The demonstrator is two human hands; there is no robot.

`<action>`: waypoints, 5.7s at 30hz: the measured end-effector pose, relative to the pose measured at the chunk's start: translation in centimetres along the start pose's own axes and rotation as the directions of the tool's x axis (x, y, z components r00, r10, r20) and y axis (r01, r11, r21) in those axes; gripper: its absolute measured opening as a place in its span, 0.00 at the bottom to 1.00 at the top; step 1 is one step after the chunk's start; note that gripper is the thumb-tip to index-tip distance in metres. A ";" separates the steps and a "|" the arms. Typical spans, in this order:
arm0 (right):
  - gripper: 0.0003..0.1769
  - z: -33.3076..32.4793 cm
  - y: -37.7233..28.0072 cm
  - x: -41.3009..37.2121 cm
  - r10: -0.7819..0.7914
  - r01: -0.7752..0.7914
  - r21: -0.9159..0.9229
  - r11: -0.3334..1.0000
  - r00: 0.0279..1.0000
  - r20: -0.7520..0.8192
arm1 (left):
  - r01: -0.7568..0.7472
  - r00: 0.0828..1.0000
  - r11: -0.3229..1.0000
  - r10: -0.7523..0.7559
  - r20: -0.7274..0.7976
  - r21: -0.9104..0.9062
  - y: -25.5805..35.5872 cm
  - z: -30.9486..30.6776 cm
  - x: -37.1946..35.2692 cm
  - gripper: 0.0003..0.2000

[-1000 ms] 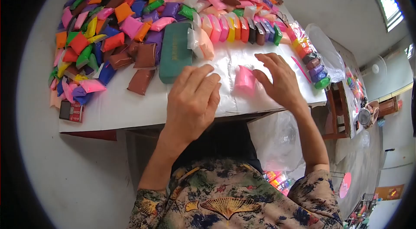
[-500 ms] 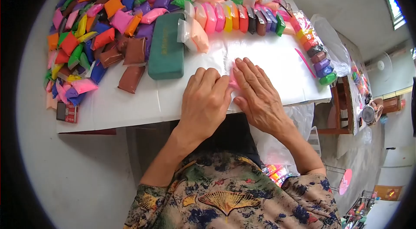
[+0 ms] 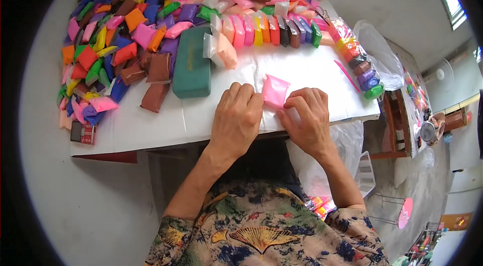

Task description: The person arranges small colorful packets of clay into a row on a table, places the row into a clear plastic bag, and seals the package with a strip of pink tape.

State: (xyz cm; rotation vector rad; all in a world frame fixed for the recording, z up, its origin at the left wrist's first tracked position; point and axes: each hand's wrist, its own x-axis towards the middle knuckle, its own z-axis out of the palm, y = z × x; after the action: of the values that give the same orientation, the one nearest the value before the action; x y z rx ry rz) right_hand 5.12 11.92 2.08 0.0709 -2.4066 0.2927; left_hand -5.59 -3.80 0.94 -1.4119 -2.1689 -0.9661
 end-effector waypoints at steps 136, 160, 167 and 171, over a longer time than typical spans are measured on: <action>0.24 20.6 1.0 36.2 -0.173 0.275 -0.227 0.934 0.906 0.386 | 0.126 0.983 0.980 -0.145 -0.116 -0.156 -1.7 -2.3 -0.7 0.07; 0.37 -1.1 0.1 1.6 -0.068 0.062 0.028 0.998 0.868 0.492 | 0.084 0.996 0.981 -0.089 -0.018 -0.174 -1.0 -3.4 -0.2 0.06; 0.39 -0.7 -0.2 0.6 -0.018 0.003 0.033 0.999 0.883 0.468 | 0.159 0.987 0.968 -0.158 0.021 -0.191 -0.6 -2.4 0.3 0.08; 0.38 -0.6 -0.3 1.1 -0.020 0.020 0.005 1.000 0.877 0.479 | 0.191 0.982 0.967 -0.188 0.033 -0.167 -0.5 -1.7 0.6 0.08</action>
State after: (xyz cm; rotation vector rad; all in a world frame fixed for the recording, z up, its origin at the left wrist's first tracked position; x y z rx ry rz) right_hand 4.75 11.78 3.27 0.1887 -2.8987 0.2908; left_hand -6.39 -4.76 2.31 -1.3060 -2.3146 -1.2373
